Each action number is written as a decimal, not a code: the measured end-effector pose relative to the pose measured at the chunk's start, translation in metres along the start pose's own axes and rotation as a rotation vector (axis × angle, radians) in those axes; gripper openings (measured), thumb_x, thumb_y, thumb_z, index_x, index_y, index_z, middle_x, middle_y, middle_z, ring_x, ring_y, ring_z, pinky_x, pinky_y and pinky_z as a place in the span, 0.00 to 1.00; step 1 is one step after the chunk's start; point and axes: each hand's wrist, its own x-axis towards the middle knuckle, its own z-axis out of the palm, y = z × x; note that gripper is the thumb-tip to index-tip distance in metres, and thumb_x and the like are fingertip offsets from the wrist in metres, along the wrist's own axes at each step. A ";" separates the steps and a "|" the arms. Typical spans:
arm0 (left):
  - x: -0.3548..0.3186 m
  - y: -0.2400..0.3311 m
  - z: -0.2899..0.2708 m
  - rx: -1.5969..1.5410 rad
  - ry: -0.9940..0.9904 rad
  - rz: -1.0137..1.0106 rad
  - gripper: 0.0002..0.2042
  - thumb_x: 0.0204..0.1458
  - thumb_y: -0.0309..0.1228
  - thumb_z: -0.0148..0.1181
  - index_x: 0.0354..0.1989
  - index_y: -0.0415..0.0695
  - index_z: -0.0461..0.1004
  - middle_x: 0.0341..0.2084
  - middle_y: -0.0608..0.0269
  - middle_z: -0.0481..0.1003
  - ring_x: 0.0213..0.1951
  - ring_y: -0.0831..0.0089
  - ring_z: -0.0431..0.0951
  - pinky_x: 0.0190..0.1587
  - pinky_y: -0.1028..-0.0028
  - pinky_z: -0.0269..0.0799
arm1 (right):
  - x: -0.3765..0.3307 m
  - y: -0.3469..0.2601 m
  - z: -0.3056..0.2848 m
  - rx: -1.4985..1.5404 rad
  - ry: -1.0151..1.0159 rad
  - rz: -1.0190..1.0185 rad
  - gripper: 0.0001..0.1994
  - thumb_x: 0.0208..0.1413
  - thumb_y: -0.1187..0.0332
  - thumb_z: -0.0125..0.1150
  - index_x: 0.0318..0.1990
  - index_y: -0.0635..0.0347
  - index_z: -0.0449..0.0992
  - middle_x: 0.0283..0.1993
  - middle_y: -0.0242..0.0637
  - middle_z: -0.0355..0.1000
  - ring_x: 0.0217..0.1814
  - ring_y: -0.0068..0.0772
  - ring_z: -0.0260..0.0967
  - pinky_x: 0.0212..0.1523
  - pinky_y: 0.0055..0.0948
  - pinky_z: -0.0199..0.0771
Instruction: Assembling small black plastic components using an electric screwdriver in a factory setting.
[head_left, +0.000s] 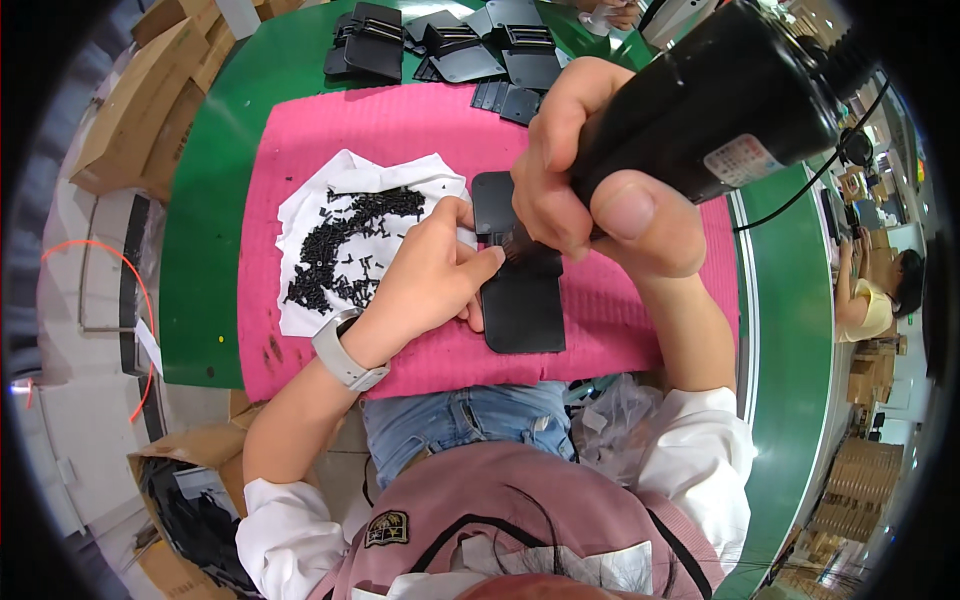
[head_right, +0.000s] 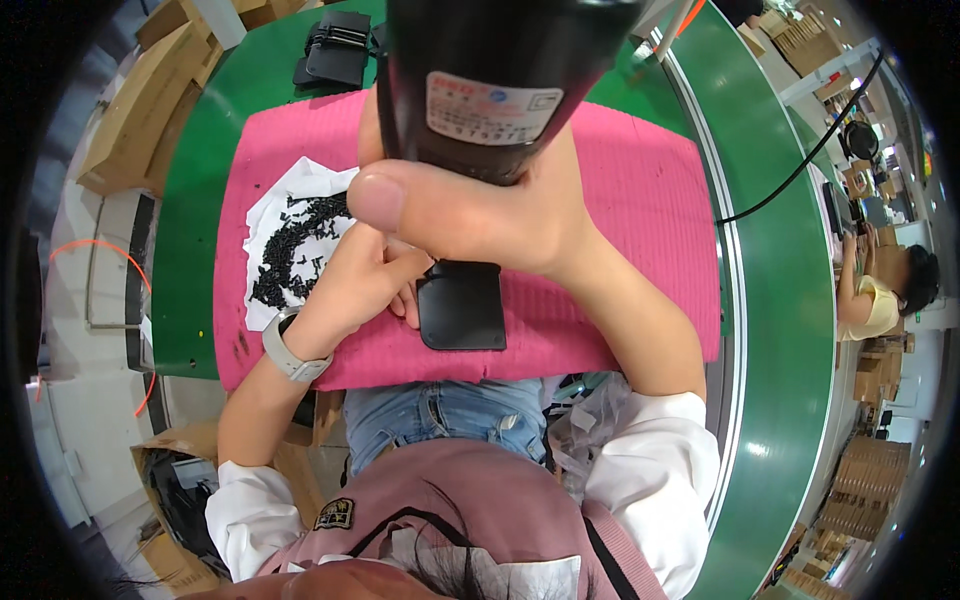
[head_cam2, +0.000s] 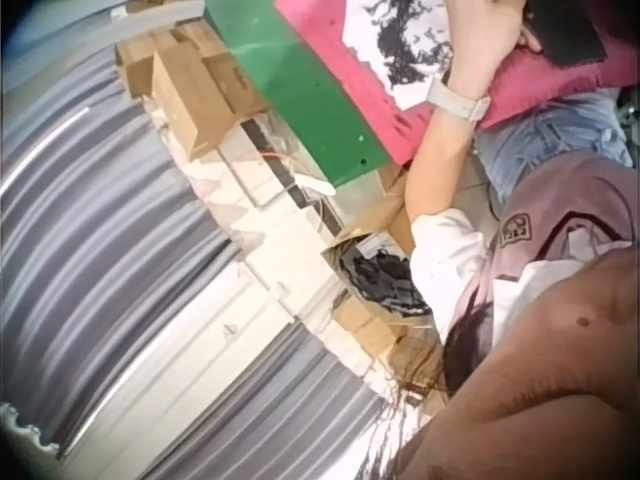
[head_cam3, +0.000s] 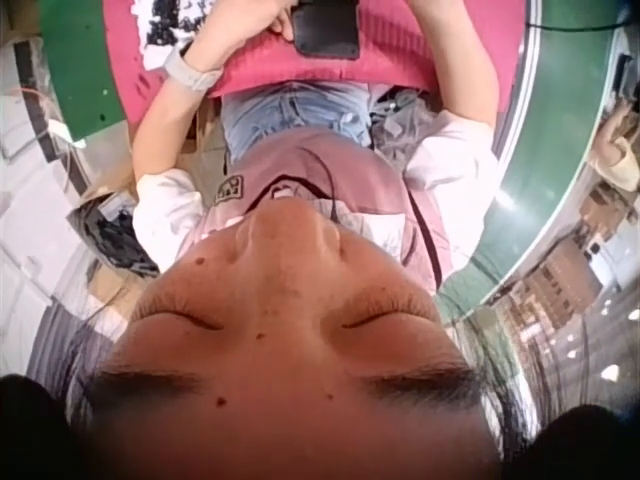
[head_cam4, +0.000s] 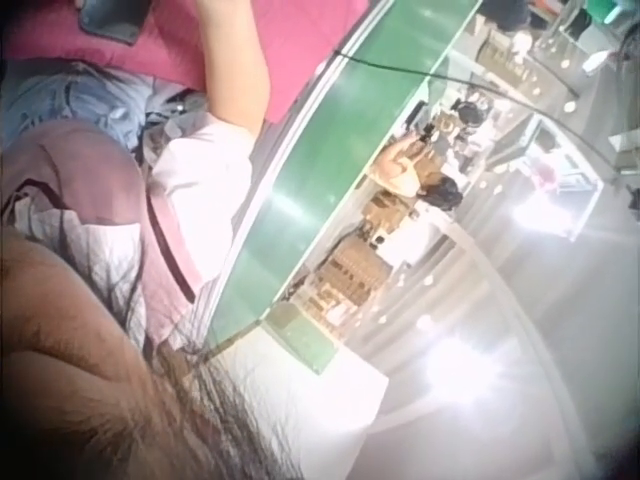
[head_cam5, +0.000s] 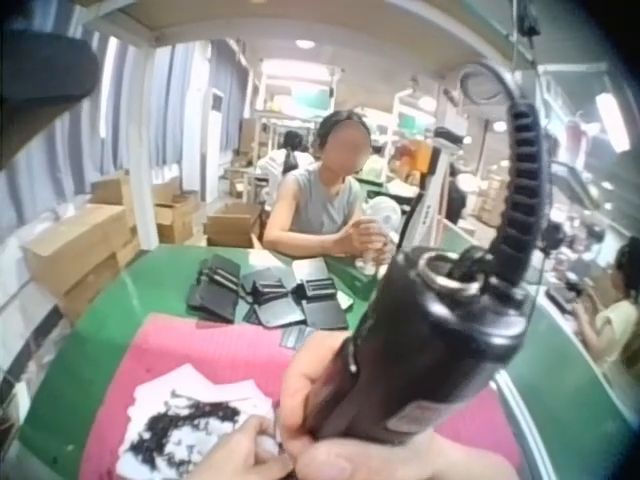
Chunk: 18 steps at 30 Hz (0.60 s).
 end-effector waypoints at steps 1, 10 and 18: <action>-0.001 0.000 0.000 -0.001 0.006 0.001 0.15 0.51 0.25 0.54 0.41 0.30 0.58 0.13 0.54 0.73 0.12 0.68 0.75 0.14 0.74 0.66 | 0.000 0.002 0.000 0.007 -0.008 0.003 0.20 0.49 0.57 0.62 0.37 0.63 0.62 0.17 0.32 0.60 0.13 0.20 0.54 0.14 0.20 0.55; 0.000 0.000 0.000 0.021 0.015 0.018 0.13 0.51 0.24 0.53 0.39 0.31 0.58 0.12 0.54 0.72 0.12 0.68 0.75 0.13 0.74 0.66 | 0.000 0.007 0.002 0.044 -0.026 0.029 0.20 0.49 0.58 0.64 0.36 0.63 0.61 0.16 0.32 0.60 0.13 0.20 0.54 0.14 0.20 0.54; -0.006 0.014 -0.003 0.221 0.032 0.035 0.13 0.51 0.29 0.58 0.34 0.31 0.64 0.12 0.53 0.72 0.13 0.65 0.76 0.16 0.71 0.69 | -0.012 -0.009 -0.003 0.016 0.018 -0.040 0.24 0.46 0.53 0.65 0.39 0.61 0.62 0.17 0.29 0.62 0.13 0.19 0.57 0.16 0.21 0.58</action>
